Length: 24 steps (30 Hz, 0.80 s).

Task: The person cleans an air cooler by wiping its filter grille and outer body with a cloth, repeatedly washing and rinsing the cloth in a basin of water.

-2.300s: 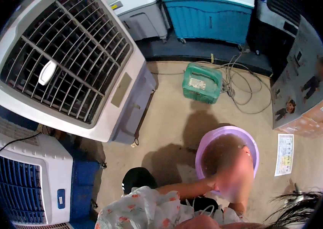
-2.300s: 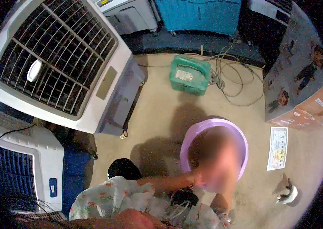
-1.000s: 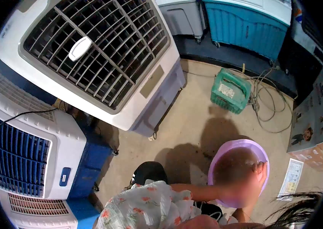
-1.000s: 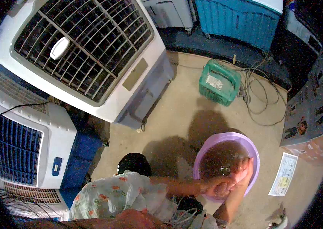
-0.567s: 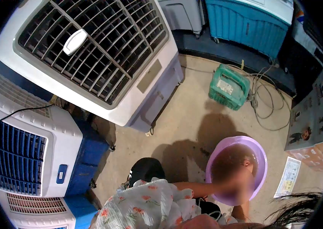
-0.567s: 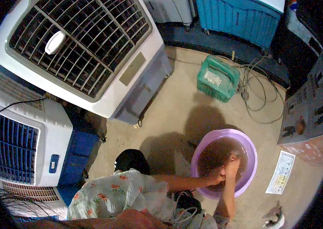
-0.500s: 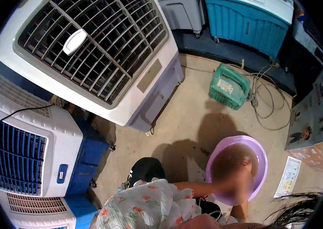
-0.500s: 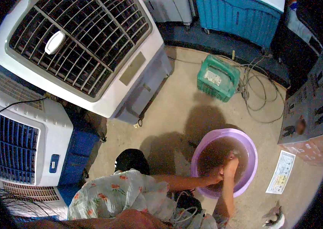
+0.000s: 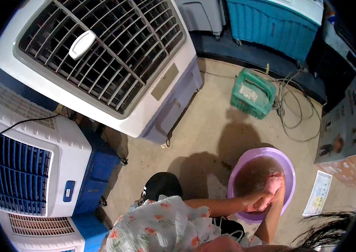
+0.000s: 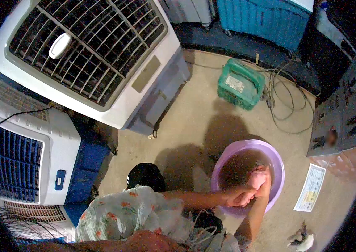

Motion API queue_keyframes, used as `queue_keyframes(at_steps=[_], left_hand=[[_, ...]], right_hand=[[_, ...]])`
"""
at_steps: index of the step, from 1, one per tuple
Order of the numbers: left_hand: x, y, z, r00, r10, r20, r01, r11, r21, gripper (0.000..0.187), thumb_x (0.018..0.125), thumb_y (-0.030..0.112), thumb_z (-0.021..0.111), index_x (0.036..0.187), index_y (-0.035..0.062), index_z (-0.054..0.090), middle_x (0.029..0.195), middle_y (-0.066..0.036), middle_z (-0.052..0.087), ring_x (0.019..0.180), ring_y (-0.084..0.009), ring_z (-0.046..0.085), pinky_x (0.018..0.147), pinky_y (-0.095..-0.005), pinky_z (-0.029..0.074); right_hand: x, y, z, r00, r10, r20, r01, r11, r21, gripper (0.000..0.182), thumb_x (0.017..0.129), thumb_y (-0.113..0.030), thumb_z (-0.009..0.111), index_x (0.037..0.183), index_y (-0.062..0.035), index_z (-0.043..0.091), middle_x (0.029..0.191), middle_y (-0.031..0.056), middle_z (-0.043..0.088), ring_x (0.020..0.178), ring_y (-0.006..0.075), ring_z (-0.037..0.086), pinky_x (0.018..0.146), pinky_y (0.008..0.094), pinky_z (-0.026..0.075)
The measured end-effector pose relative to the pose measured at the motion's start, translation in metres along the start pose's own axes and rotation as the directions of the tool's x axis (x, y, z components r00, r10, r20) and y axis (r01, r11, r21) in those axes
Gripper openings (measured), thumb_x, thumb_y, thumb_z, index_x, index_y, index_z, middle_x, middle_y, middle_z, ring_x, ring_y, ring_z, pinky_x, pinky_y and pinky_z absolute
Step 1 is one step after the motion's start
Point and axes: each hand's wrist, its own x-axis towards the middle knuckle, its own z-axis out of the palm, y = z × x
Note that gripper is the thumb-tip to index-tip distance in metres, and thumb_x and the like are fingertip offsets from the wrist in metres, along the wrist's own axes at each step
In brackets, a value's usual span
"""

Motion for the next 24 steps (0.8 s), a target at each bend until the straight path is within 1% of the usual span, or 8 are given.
queue_keyframes(at_steps=[7, 9, 10, 13, 16, 20, 22, 24], left_hand=[[-0.018, 0.051, 0.041, 0.934, 0.337, -0.121, -0.249, 0.854, 0.456, 0.031, 0.074, 0.023, 0.063, 0.097, 0.0075, 0.050, 0.068, -0.001, 0.053, 0.065, -0.0116, 0.052, 0.057, -0.0282, 0.042], [-0.025, 0.064, 0.045, 0.816, 0.565, -0.120, -0.280, 0.568, 0.774, 0.032, 0.074, 0.015, 0.059, 0.103, 0.0048, 0.047, 0.068, -0.003, 0.054, 0.070, -0.0148, 0.054, 0.062, -0.0323, 0.045], [-0.018, 0.061, 0.043, 0.383, 0.886, 0.261, -0.421, -0.084, 0.903, 0.025, 0.074, 0.009, 0.054, 0.098, 0.0035, 0.051, 0.069, -0.008, 0.055, 0.070, -0.0243, 0.055, 0.068, -0.0372, 0.044], [-0.004, 0.061, 0.013, 0.644, 0.670, 0.370, -0.165, -0.350, 0.922, 0.040, 0.073, 0.017, 0.058, 0.107, -0.0005, 0.049, 0.095, -0.019, 0.054, 0.082, -0.0308, 0.053, 0.072, -0.0424, 0.042], [-0.017, 0.041, 0.040, 0.557, 0.650, 0.516, -0.172, -0.518, 0.838, 0.029, 0.074, 0.011, 0.054, 0.102, 0.0022, 0.054, 0.098, -0.017, 0.055, 0.090, -0.0312, 0.053, 0.078, -0.0381, 0.041], [-0.021, 0.038, 0.069, 0.614, 0.663, 0.429, -0.622, 0.071, 0.780, 0.026, 0.078, 0.018, 0.055, 0.100, 0.0040, 0.056, 0.091, -0.009, 0.060, 0.083, -0.0201, 0.058, 0.071, -0.0319, 0.045], [-0.027, 0.052, 0.066, 0.965, 0.172, 0.198, -0.257, 0.771, 0.583, 0.029, 0.081, 0.030, 0.054, 0.098, 0.0064, 0.058, 0.088, -0.004, 0.061, 0.079, -0.0110, 0.058, 0.064, -0.0240, 0.045], [-0.030, 0.059, 0.063, 0.973, -0.116, 0.200, 0.053, 0.954, 0.296, 0.029, 0.083, 0.033, 0.051, 0.093, 0.0072, 0.060, 0.086, -0.004, 0.062, 0.071, -0.0111, 0.058, 0.058, -0.0230, 0.045]], right_hand=[[-0.007, 0.033, -0.030, 0.751, -0.640, 0.165, 0.181, -0.042, -0.983, 0.035, 0.089, -0.030, 0.043, 0.111, -0.0045, 0.053, 0.096, 0.0062, 0.060, 0.084, 0.0219, 0.058, 0.073, 0.0304, 0.046], [-0.002, 0.029, -0.046, 0.858, -0.514, 0.014, 0.150, 0.224, -0.963, 0.036, 0.091, -0.030, 0.040, 0.114, -0.0046, 0.051, 0.099, 0.0051, 0.060, 0.086, 0.0195, 0.057, 0.073, 0.0294, 0.045], [-0.005, 0.033, -0.045, 0.930, -0.351, -0.110, 0.225, 0.779, -0.585, 0.041, 0.093, -0.038, 0.039, 0.116, -0.0052, 0.049, 0.099, 0.0033, 0.059, 0.088, 0.0181, 0.056, 0.074, 0.0295, 0.045], [-0.035, 0.036, -0.004, 0.979, -0.177, 0.104, 0.196, 0.957, -0.214, 0.050, 0.091, -0.044, 0.041, 0.122, -0.0049, 0.044, 0.109, 0.0050, 0.055, 0.094, 0.0186, 0.054, 0.076, 0.0295, 0.045], [-0.024, 0.051, 0.003, 0.931, -0.363, -0.041, 0.359, 0.930, -0.073, 0.050, 0.088, -0.046, 0.045, 0.120, -0.0068, 0.046, 0.117, 0.0062, 0.048, 0.105, 0.0147, 0.049, 0.082, 0.0316, 0.045], [-0.028, 0.051, -0.020, 0.855, -0.517, -0.042, 0.343, 0.624, -0.703, 0.048, 0.089, -0.043, 0.045, 0.121, -0.0067, 0.045, 0.117, 0.0067, 0.049, 0.104, 0.0159, 0.049, 0.081, 0.0322, 0.045], [-0.038, 0.053, -0.031, 0.825, -0.565, 0.004, 0.268, 0.384, -0.883, 0.047, 0.090, -0.041, 0.045, 0.121, -0.0066, 0.045, 0.118, 0.0070, 0.049, 0.104, 0.0166, 0.049, 0.081, 0.0325, 0.045], [-0.046, 0.055, -0.040, 0.853, -0.521, 0.027, 0.253, 0.367, -0.895, 0.046, 0.090, -0.040, 0.044, 0.122, -0.0066, 0.044, 0.118, 0.0073, 0.049, 0.104, 0.0172, 0.050, 0.081, 0.0328, 0.045]])
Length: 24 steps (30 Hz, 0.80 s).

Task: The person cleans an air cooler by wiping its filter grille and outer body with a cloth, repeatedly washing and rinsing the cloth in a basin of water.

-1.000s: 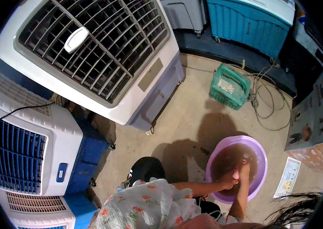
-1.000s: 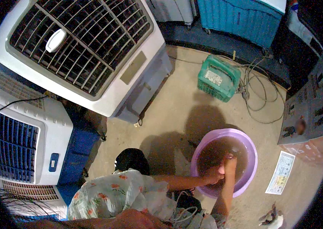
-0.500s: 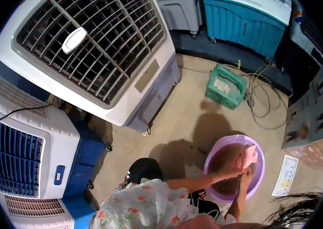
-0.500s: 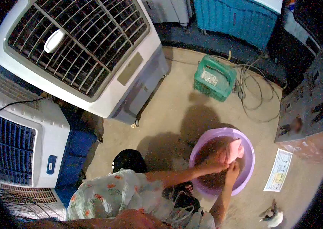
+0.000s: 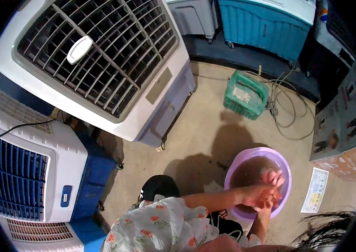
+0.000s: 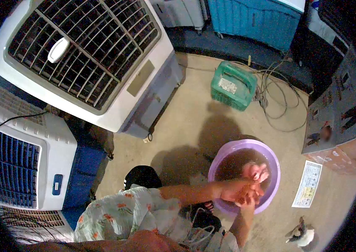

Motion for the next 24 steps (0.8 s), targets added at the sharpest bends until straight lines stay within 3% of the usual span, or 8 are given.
queue_keyframes(at_steps=[3, 5, 7, 13, 18, 20, 23, 24], left_hand=[[0.002, -0.003, -0.027, 0.988, -0.146, 0.044, 0.145, 0.989, 0.039, 0.037, 0.082, 0.042, 0.051, 0.091, 0.0074, 0.058, 0.086, -0.007, 0.062, 0.057, -0.0114, 0.057, 0.049, -0.0242, 0.045], [0.001, -0.005, -0.034, 0.988, -0.092, -0.122, 0.125, 0.947, 0.297, 0.042, 0.081, 0.046, 0.052, 0.094, 0.0068, 0.055, 0.084, -0.007, 0.061, 0.054, -0.0113, 0.056, 0.048, -0.0248, 0.045], [0.000, -0.006, -0.037, 0.899, 0.243, -0.366, -0.025, 0.861, 0.509, 0.042, 0.078, 0.044, 0.058, 0.093, 0.0053, 0.053, 0.087, -0.009, 0.060, 0.063, -0.0135, 0.057, 0.055, -0.0249, 0.045], [-0.010, 0.009, -0.054, 0.462, 0.851, -0.250, -0.175, 0.364, 0.915, 0.059, 0.073, 0.038, 0.070, 0.113, 0.0010, 0.047, 0.110, -0.014, 0.052, 0.099, -0.0171, 0.051, 0.084, -0.0275, 0.042], [-0.077, 0.059, -0.069, 0.820, 0.410, -0.399, -0.234, 0.877, 0.421, 0.055, 0.074, 0.020, 0.070, 0.119, 0.0028, 0.043, 0.115, -0.006, 0.050, 0.104, -0.0128, 0.047, 0.085, -0.0281, 0.042], [-0.124, 0.086, -0.065, 0.729, 0.467, -0.500, -0.055, 0.768, 0.638, 0.047, 0.075, 0.016, 0.068, 0.115, 0.0026, 0.046, 0.109, -0.005, 0.054, 0.098, -0.0125, 0.050, 0.081, -0.0275, 0.044], [-0.202, 0.106, -0.065, 0.747, 0.536, -0.393, -0.447, 0.843, 0.299, 0.034, 0.082, 0.017, 0.060, 0.111, 0.0029, 0.049, 0.101, -0.008, 0.058, 0.092, -0.0190, 0.056, 0.084, -0.0340, 0.044], [-0.225, 0.110, -0.047, 0.553, 0.595, -0.583, -0.536, 0.790, 0.298, 0.036, 0.085, 0.022, 0.057, 0.113, 0.0028, 0.048, 0.105, -0.010, 0.058, 0.098, -0.0210, 0.056, 0.089, -0.0375, 0.042]], right_hand=[[-0.001, -0.012, -0.008, 0.979, -0.088, 0.182, 0.005, 0.911, 0.413, 0.044, 0.091, -0.037, 0.044, 0.123, -0.0065, 0.043, 0.118, 0.0077, 0.049, 0.104, 0.0181, 0.050, 0.080, 0.0333, 0.046], [0.011, -0.037, -0.008, 0.895, -0.086, 0.438, -0.344, 0.492, 0.800, 0.042, 0.091, -0.034, 0.044, 0.123, -0.0067, 0.043, 0.118, 0.0083, 0.049, 0.103, 0.0190, 0.050, 0.079, 0.0344, 0.046], [0.026, -0.029, 0.000, 0.937, -0.169, 0.305, -0.215, 0.407, 0.888, 0.043, 0.092, -0.033, 0.043, 0.126, -0.0086, 0.040, 0.119, 0.0076, 0.048, 0.107, 0.0202, 0.048, 0.082, 0.0360, 0.043], [0.006, -0.110, 0.015, 0.962, -0.150, 0.229, -0.086, 0.627, 0.774, 0.059, 0.090, -0.035, 0.045, 0.136, -0.0073, 0.021, 0.130, 0.0072, 0.037, 0.115, 0.0207, 0.042, 0.097, 0.0355, 0.033], [0.017, -0.142, 0.031, 0.933, -0.132, 0.334, -0.244, 0.450, 0.859, 0.057, 0.083, -0.029, 0.053, 0.128, -0.0023, 0.033, 0.126, 0.0101, 0.041, 0.116, 0.0244, 0.041, 0.099, 0.0391, 0.032], [0.023, -0.178, 0.038, 0.905, -0.235, 0.354, -0.175, 0.552, 0.815, 0.060, 0.080, -0.024, 0.056, 0.130, -0.0056, 0.029, 0.126, 0.0099, 0.039, 0.117, 0.0248, 0.040, 0.099, 0.0384, 0.031], [0.049, -0.161, 0.068, 0.843, -0.332, 0.424, -0.172, 0.580, 0.796, 0.060, 0.074, -0.019, 0.059, 0.127, -0.0041, 0.035, 0.125, 0.0105, 0.042, 0.117, 0.0241, 0.040, 0.099, 0.0369, 0.031], [0.056, -0.155, 0.082, 0.761, -0.367, 0.535, -0.225, 0.625, 0.748, 0.060, 0.073, -0.018, 0.060, 0.127, -0.0044, 0.036, 0.126, 0.0106, 0.042, 0.118, 0.0234, 0.039, 0.099, 0.0363, 0.031]])
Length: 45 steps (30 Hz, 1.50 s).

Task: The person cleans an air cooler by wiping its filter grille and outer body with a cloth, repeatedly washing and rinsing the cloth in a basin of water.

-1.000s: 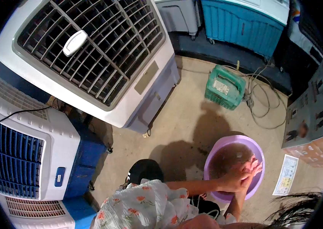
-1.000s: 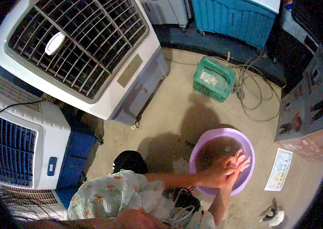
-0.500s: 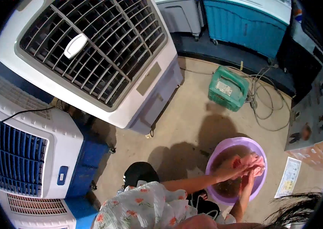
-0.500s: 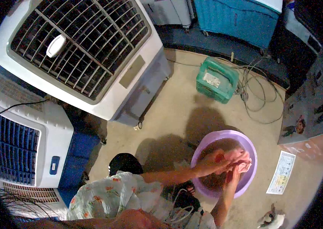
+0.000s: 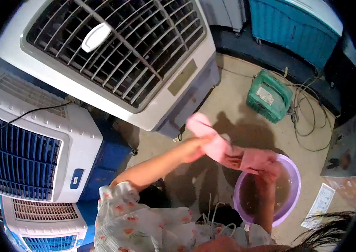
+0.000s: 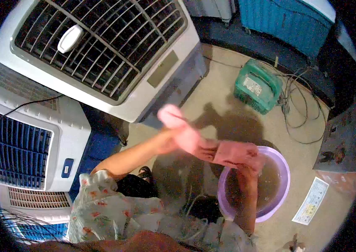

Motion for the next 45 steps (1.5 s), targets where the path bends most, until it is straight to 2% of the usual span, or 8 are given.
queue_keyframes(at_steps=[6, 13, 16, 18, 24, 28, 37, 45], left_hand=[[-0.080, 0.081, 0.007, 0.912, 0.410, 0.032, -0.410, 0.912, -0.012, 0.048, 0.081, 0.047, 0.054, 0.104, 0.0061, 0.044, 0.095, -0.018, 0.057, 0.091, -0.0285, 0.056, 0.080, -0.0399, 0.047], [-0.089, 0.088, 0.016, 0.868, 0.445, -0.220, -0.411, 0.893, 0.184, 0.034, 0.090, 0.034, 0.048, 0.109, 0.0048, 0.046, 0.096, -0.015, 0.060, 0.079, -0.0187, 0.060, 0.063, -0.0305, 0.051], [-0.085, 0.080, 0.004, 0.910, 0.408, -0.076, -0.385, 0.898, 0.212, 0.047, 0.089, 0.030, 0.050, 0.127, 0.0069, 0.034, 0.112, -0.007, 0.050, 0.093, -0.0141, 0.053, 0.077, -0.0287, 0.047], [-0.079, 0.083, -0.005, 0.900, 0.435, 0.023, -0.407, 0.821, 0.401, 0.054, 0.084, 0.027, 0.059, 0.128, 0.0083, 0.033, 0.121, -0.005, 0.040, 0.103, -0.0134, 0.046, 0.084, -0.0292, 0.042], [-0.081, 0.052, -0.018, 0.828, 0.539, 0.154, -0.312, 0.217, 0.925, 0.053, 0.063, 0.015, 0.075, 0.107, 0.0063, 0.047, 0.103, -0.011, 0.044, 0.089, -0.0240, 0.051, 0.076, -0.0334, 0.045], [-0.063, 0.047, -0.021, 0.716, 0.624, 0.312, -0.359, -0.053, 0.932, 0.031, 0.069, 0.014, 0.070, 0.094, 0.0046, 0.053, 0.094, -0.011, 0.049, 0.082, -0.0272, 0.054, 0.072, -0.0351, 0.047], [-0.068, 0.053, -0.044, 0.757, 0.613, 0.225, -0.532, 0.380, 0.756, 0.008, 0.075, 0.005, 0.062, 0.083, 0.0017, 0.062, 0.094, -0.012, 0.058, 0.081, -0.0231, 0.058, 0.069, -0.0312, 0.047], [-0.085, 0.065, -0.047, 0.635, 0.736, 0.235, -0.443, 0.097, 0.891, 0.017, 0.071, 0.004, 0.064, 0.087, 0.0023, 0.060, 0.093, -0.012, 0.054, 0.084, -0.0260, 0.055, 0.070, -0.0313, 0.046]], right_hand=[[0.065, 0.032, 0.028, 0.688, 0.529, 0.497, -0.326, 0.837, -0.439, 0.066, 0.074, -0.012, 0.068, 0.130, -0.0054, 0.034, 0.130, 0.0087, 0.040, 0.119, 0.0219, 0.040, 0.098, 0.0367, 0.033], [0.085, 0.017, 0.181, 0.760, 0.035, 0.649, 0.475, 0.652, -0.591, 0.074, 0.072, -0.016, 0.070, 0.132, -0.0021, 0.028, 0.125, 0.0144, 0.045, 0.118, 0.0244, 0.042, 0.097, 0.0356, 0.034], [0.077, 0.041, 0.208, 0.866, 0.327, 0.378, 0.138, 0.570, -0.810, 0.063, 0.076, -0.020, 0.066, 0.127, -0.0001, 0.035, 0.115, 0.0131, 0.053, 0.106, 0.0246, 0.051, 0.089, 0.0351, 0.040], [0.081, 0.061, 0.200, 0.916, 0.209, 0.342, -0.031, 0.888, -0.459, 0.052, 0.081, -0.023, 0.062, 0.122, 0.0007, 0.040, 0.109, 0.0117, 0.055, 0.099, 0.0229, 0.054, 0.084, 0.0340, 0.042], [0.085, 0.057, 0.164, 0.876, 0.482, 0.025, -0.459, 0.847, -0.267, 0.045, 0.091, -0.040, 0.040, 0.114, -0.0013, 0.043, 0.105, 0.0080, 0.052, 0.096, 0.0181, 0.050, 0.079, 0.0316, 0.042], [0.075, 0.051, 0.193, 0.988, -0.059, 0.144, 0.124, 0.860, -0.494, 0.046, 0.094, -0.041, 0.032, 0.102, -0.0010, 0.054, 0.086, 0.0014, 0.056, 0.076, 0.0089, 0.051, 0.064, 0.0220, 0.042], [0.074, 0.038, 0.201, 0.947, 0.252, 0.201, -0.097, 0.816, -0.570, 0.041, 0.088, -0.030, 0.051, 0.118, -0.0027, 0.045, 0.114, 0.0089, 0.049, 0.102, 0.0165, 0.049, 0.081, 0.0297, 0.044], [0.082, 0.072, 0.174, 0.866, 0.304, 0.397, -0.359, 0.930, 0.072, 0.052, 0.083, -0.027, 0.056, 0.126, -0.0070, 0.035, 0.123, 0.0039, 0.043, 0.112, 0.0169, 0.042, 0.089, 0.0331, 0.039]])
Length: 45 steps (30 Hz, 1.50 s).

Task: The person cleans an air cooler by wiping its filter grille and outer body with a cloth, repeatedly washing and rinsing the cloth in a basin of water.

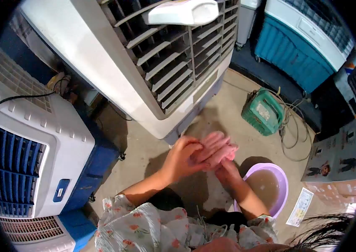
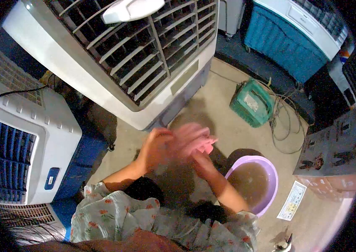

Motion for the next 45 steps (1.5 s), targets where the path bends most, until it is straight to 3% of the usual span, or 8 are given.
queue_keyframes(at_steps=[14, 19, 23, 25, 28, 34, 38, 45], left_hand=[[-0.098, -0.087, -0.091, 0.699, -0.705, 0.117, 0.441, 0.297, -0.847, 0.021, 0.094, 0.024, 0.042, 0.099, 0.0046, 0.050, 0.092, -0.001, 0.056, 0.083, -0.0113, 0.051, 0.075, -0.0258, 0.042], [-0.109, -0.093, -0.134, 0.872, -0.406, -0.272, 0.369, 0.912, -0.176, 0.057, 0.072, 0.015, 0.068, 0.121, 0.0058, 0.038, 0.102, -0.007, 0.055, 0.096, -0.0156, 0.051, 0.085, -0.0267, 0.040], [-0.122, -0.108, -0.168, 0.899, -0.438, -0.006, 0.430, 0.884, -0.182, 0.087, 0.050, 0.010, 0.079, 0.127, 0.0069, 0.038, 0.112, -0.012, 0.054, 0.106, -0.0217, 0.050, 0.092, -0.0322, 0.038], [-0.129, -0.117, -0.180, 0.878, -0.469, 0.091, 0.475, 0.837, -0.273, 0.070, 0.053, 0.004, 0.075, 0.117, 0.0078, 0.047, 0.107, -0.009, 0.055, 0.100, -0.0178, 0.051, 0.086, -0.0314, 0.041], [-0.124, -0.098, -0.205, 0.905, -0.415, 0.095, 0.414, 0.806, -0.424, 0.061, 0.056, 0.003, 0.074, 0.111, 0.0093, 0.048, 0.101, -0.005, 0.054, 0.096, -0.0135, 0.050, 0.082, -0.0286, 0.041], [-0.084, -0.084, -0.233, 0.922, -0.291, 0.256, 0.373, 0.846, -0.382, 0.056, 0.062, 0.013, 0.071, 0.113, 0.0087, 0.046, 0.104, -0.005, 0.054, 0.098, -0.0151, 0.050, 0.084, -0.0307, 0.041], [-0.063, -0.049, -0.237, 0.794, -0.601, 0.093, 0.605, 0.796, -0.021, 0.065, 0.062, 0.015, 0.070, 0.120, 0.0055, 0.042, 0.109, -0.011, 0.055, 0.100, -0.0189, 0.052, 0.085, -0.0341, 0.042], [-0.089, -0.100, -0.229, 0.832, -0.543, 0.114, 0.546, 0.763, -0.345, 0.063, 0.070, 0.019, 0.068, 0.124, 0.0021, 0.042, 0.105, -0.011, 0.059, 0.096, -0.0205, 0.056, 0.081, -0.0340, 0.045]], right_hand=[[0.065, 0.008, 0.106, 0.948, 0.286, -0.143, -0.319, 0.879, -0.354, 0.040, 0.083, -0.024, 0.057, 0.116, -0.0043, 0.046, 0.112, 0.0038, 0.051, 0.101, 0.0135, 0.049, 0.081, 0.0275, 0.043], [0.104, 0.052, 0.109, 0.864, 0.498, -0.067, -0.449, 0.704, -0.550, 0.029, 0.084, -0.014, 0.055, 0.111, -0.0036, 0.051, 0.096, 0.0028, 0.055, 0.085, 0.0101, 0.054, 0.066, 0.0239, 0.046], [0.139, 0.049, 0.165, 0.840, 0.530, 0.119, -0.055, 0.301, -0.952, 0.032, 0.081, -0.016, 0.060, 0.108, -0.0021, 0.052, 0.094, 0.0036, 0.057, 0.079, 0.0108, 0.056, 0.066, 0.0246, 0.047], [0.144, 0.019, 0.215, 0.828, 0.555, 0.081, -0.363, 0.639, -0.678, 0.037, 0.079, -0.017, 0.064, 0.109, -0.0008, 0.052, 0.095, 0.0048, 0.058, 0.080, 0.0106, 0.057, 0.067, 0.0248, 0.048], [0.153, 0.014, 0.190, 0.806, 0.562, -0.188, -0.315, 0.137, -0.939, 0.058, 0.070, -0.019, 0.073, 0.118, -0.0014, 0.045, 0.109, 0.0090, 0.055, 0.094, 0.0148, 0.054, 0.079, 0.0294, 0.046], [0.152, 0.059, 0.174, 0.910, 0.276, 0.309, 0.200, 0.360, -0.911, 0.100, 0.054, -0.022, 0.084, 0.134, -0.0041, 0.025, 0.129, 0.0109, 0.041, 0.120, 0.0221, 0.037, 0.101, 0.0352, 0.027], [0.158, 0.073, 0.171, 0.884, 0.375, 0.280, 0.072, 0.481, -0.874, 0.080, 0.066, -0.023, 0.076, 0.130, -0.0023, 0.032, 0.124, 0.0095, 0.045, 0.114, 0.0194, 0.044, 0.094, 0.0317, 0.036], [0.168, 0.067, 0.184, 0.950, 0.311, 0.021, -0.099, 0.364, -0.926, 0.038, 0.080, -0.019, 0.063, 0.110, -0.0029, 0.047, 0.096, 0.0039, 0.057, 0.088, 0.0114, 0.052, 0.075, 0.0275, 0.044]])
